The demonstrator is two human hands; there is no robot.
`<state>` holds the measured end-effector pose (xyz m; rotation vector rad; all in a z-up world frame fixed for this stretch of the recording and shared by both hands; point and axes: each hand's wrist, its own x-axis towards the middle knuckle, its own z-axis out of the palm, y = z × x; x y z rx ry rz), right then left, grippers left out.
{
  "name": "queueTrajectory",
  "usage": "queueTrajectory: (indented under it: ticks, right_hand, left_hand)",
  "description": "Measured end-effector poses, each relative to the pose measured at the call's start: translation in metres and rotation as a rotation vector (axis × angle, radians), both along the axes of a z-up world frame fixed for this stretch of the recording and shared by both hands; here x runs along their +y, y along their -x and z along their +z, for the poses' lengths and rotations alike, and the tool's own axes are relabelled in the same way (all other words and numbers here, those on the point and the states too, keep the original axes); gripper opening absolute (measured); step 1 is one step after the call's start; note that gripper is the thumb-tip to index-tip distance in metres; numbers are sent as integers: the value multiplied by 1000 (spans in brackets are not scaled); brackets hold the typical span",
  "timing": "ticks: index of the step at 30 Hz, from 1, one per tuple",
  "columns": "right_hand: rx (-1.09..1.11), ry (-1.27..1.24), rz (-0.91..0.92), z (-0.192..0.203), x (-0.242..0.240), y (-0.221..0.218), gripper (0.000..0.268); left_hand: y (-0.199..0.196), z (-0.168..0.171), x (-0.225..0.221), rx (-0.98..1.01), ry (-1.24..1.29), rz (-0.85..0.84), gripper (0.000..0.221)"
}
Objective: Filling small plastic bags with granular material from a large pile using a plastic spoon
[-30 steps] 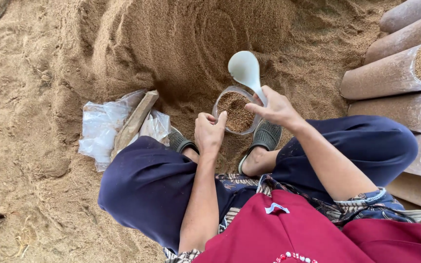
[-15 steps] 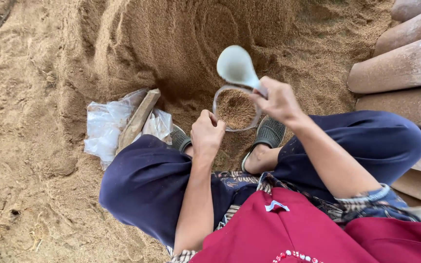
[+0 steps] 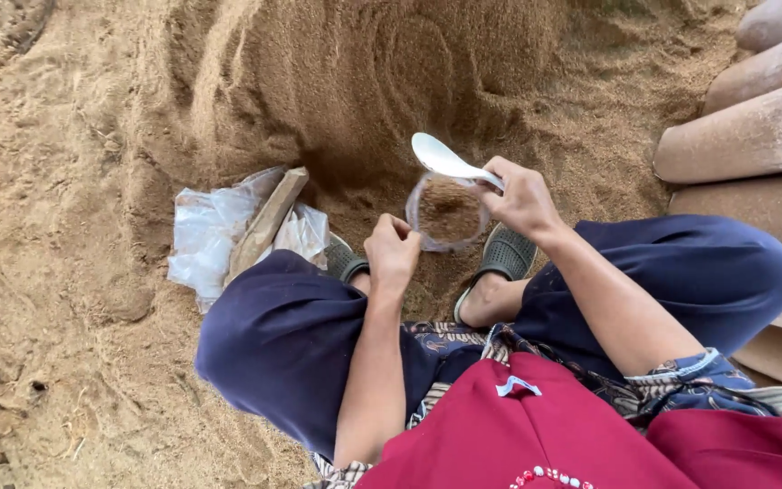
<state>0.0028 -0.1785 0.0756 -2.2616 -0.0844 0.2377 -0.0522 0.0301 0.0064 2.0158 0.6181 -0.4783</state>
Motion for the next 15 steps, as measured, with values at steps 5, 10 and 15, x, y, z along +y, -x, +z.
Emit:
queueTrajectory:
  ticks: [5, 10, 15]
  right_hand:
    - [-101, -80, -96, 8, -19, -9, 12]
    - [-50, -115, -45, 8, -4, -2, 16]
    - [27, 27, 82, 24, -1, 4, 10]
  left_hand:
    - [-1, 33, 5, -83, 46, 76, 24]
    - [-6, 15, -7, -153, 90, 91, 44]
    - [-2, 6, -12, -213, 107, 40, 15]
